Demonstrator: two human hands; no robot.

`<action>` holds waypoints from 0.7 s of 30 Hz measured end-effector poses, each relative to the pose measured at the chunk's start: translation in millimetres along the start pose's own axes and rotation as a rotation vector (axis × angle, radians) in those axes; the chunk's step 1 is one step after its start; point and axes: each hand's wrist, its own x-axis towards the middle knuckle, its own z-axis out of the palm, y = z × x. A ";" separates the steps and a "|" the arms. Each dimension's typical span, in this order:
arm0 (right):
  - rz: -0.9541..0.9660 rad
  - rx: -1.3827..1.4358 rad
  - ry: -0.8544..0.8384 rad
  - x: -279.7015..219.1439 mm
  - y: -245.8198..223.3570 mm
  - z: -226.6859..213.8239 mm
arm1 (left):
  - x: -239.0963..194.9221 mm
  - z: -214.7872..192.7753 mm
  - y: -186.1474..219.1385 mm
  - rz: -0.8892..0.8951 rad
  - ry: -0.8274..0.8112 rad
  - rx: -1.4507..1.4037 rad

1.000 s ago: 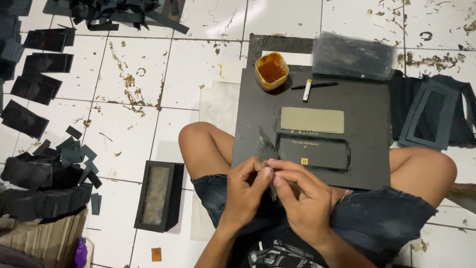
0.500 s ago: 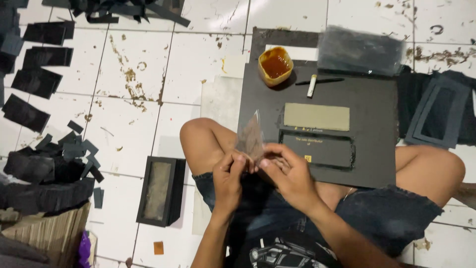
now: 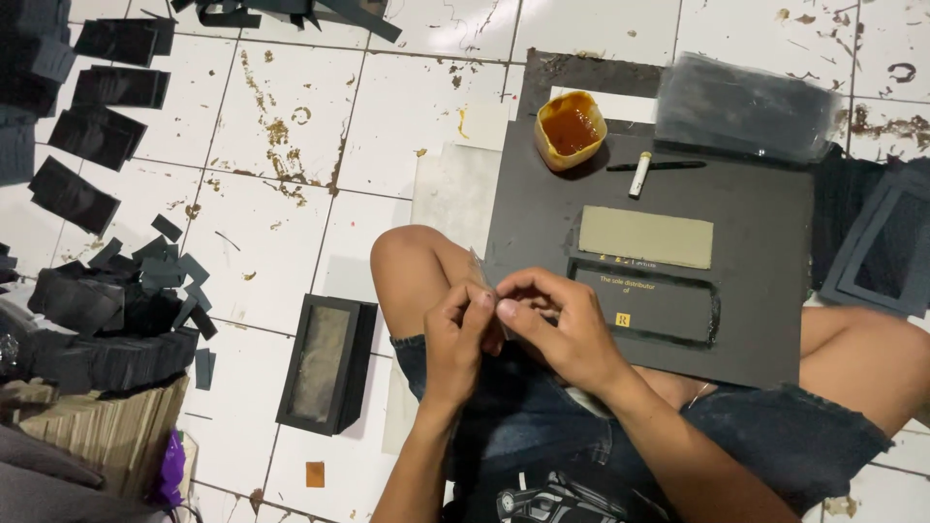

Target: The person sits on the floor with a board on their lap, dips a stick into a container of amber adhesive, and spreads the adhesive along the inner edge of a black rectangular frame piece. They then align the frame piece onto the board and press it into place, with stacks of similar cut frame pieces around them.

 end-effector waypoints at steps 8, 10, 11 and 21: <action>-0.037 0.064 -0.031 0.4 4.0 10.2 | -5.5 -10.1 28.9 -0.043 0.000 0.189; -0.104 0.079 -0.054 1.2 8.7 13.3 | -8.6 -12.9 43.3 -0.055 -0.009 0.247; -0.089 0.185 -0.023 1.7 16.4 15.0 | -9.6 -15.1 52.1 -0.067 0.006 0.319; -0.019 0.636 0.212 -3.8 42.2 -98.4 | -33.5 -92.3 106.7 0.081 0.130 0.071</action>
